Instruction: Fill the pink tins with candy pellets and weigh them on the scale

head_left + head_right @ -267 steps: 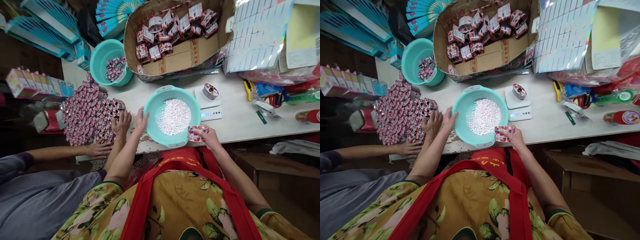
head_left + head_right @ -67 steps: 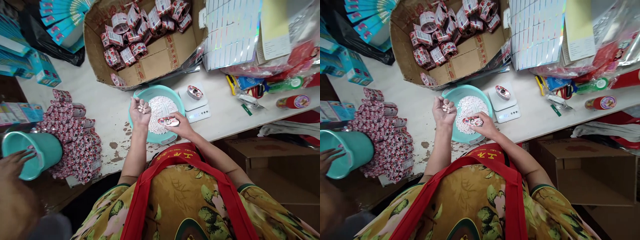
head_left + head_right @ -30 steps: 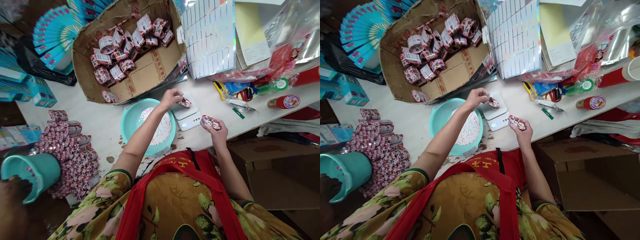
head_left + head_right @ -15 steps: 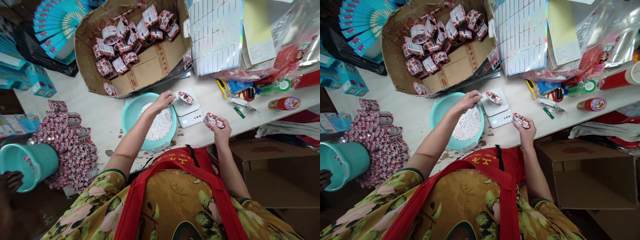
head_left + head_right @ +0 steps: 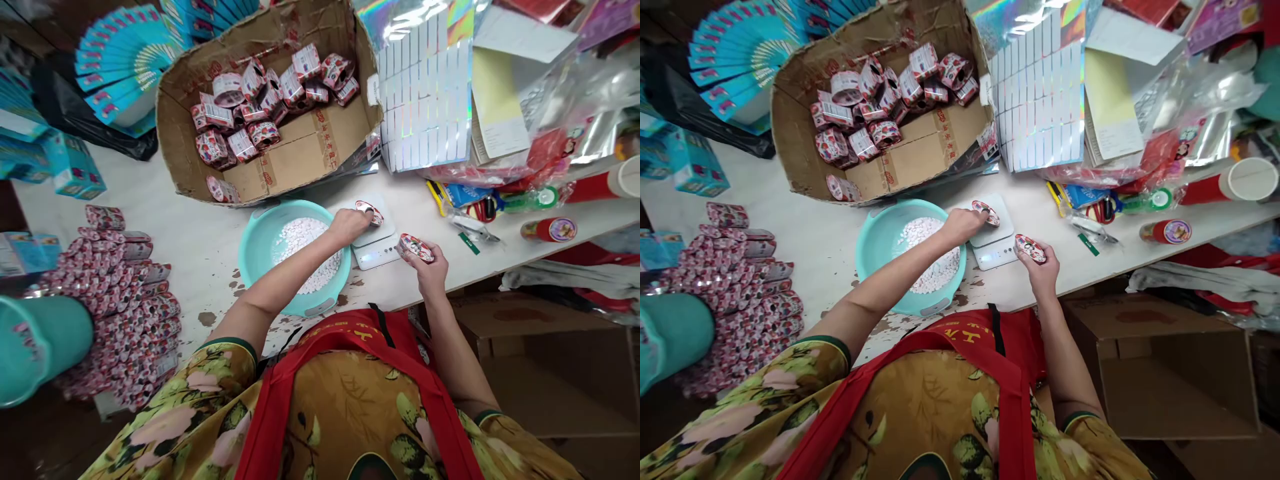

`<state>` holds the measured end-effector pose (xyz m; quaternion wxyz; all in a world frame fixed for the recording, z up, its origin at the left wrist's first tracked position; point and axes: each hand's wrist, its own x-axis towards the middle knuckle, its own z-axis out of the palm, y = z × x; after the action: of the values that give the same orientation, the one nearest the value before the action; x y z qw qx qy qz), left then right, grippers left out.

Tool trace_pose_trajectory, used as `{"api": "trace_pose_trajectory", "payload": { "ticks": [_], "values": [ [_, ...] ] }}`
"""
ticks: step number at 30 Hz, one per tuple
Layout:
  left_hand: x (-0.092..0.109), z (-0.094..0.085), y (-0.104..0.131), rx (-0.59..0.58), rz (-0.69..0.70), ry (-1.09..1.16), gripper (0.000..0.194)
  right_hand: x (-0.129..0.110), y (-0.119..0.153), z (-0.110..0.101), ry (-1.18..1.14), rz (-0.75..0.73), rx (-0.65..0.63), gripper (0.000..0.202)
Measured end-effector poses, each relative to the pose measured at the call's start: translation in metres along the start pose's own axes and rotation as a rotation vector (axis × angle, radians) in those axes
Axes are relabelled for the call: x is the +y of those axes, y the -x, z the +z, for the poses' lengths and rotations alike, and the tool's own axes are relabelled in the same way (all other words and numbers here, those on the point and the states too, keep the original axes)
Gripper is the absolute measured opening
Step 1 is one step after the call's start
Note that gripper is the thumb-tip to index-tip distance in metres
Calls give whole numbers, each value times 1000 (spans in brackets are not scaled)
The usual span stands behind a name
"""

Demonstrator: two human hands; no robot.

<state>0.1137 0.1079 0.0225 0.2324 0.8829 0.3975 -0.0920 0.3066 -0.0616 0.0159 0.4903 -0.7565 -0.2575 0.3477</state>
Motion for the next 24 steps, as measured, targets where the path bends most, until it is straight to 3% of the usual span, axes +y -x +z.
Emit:
{"api": "trace_pose_trajectory", "payload": {
  "ticks": [3, 5, 8, 10, 12, 13, 15, 17, 20, 22, 24],
  "values": [
    [-3, -14, 15, 66, -115, -5, 38, -6, -16, 29, 41, -85, -90, 53],
    [-17, -29, 47, 170, -277, 66, 35, -5, -29, 54, 82, -154, -171, 52],
    [-53, -49, 126, 362, -603, 160, 37, 0, -48, 88, 159, -241, -287, 51],
    [-85, -48, 186, 423, -893, 148, 41, 4, -57, 103, 228, -288, -311, 49],
    [-122, -31, 237, 419, -1175, 98, 44, 5, -62, 108, 295, -320, -304, 53],
    [-141, -16, 256, 397, -1237, 101, 43, 4, -62, 107, 319, -325, -300, 60],
    [-175, 21, 284, 418, -1396, 169, 31, 2, -60, 98, 334, -309, -295, 75],
    [-202, 60, 298, 426, -1467, 305, 24, -1, -56, 83, 315, -276, -274, 78],
    [-222, 97, 307, 460, -1463, 484, 28, -2, -48, 53, 291, -231, -198, 63],
    [-225, 103, 310, 531, -1363, 596, 33, 1, -43, 31, 291, -202, -124, 59],
    [-221, 95, 311, 600, -1257, 652, 37, 5, -37, 11, 286, -180, -52, 58]
  ]
}}
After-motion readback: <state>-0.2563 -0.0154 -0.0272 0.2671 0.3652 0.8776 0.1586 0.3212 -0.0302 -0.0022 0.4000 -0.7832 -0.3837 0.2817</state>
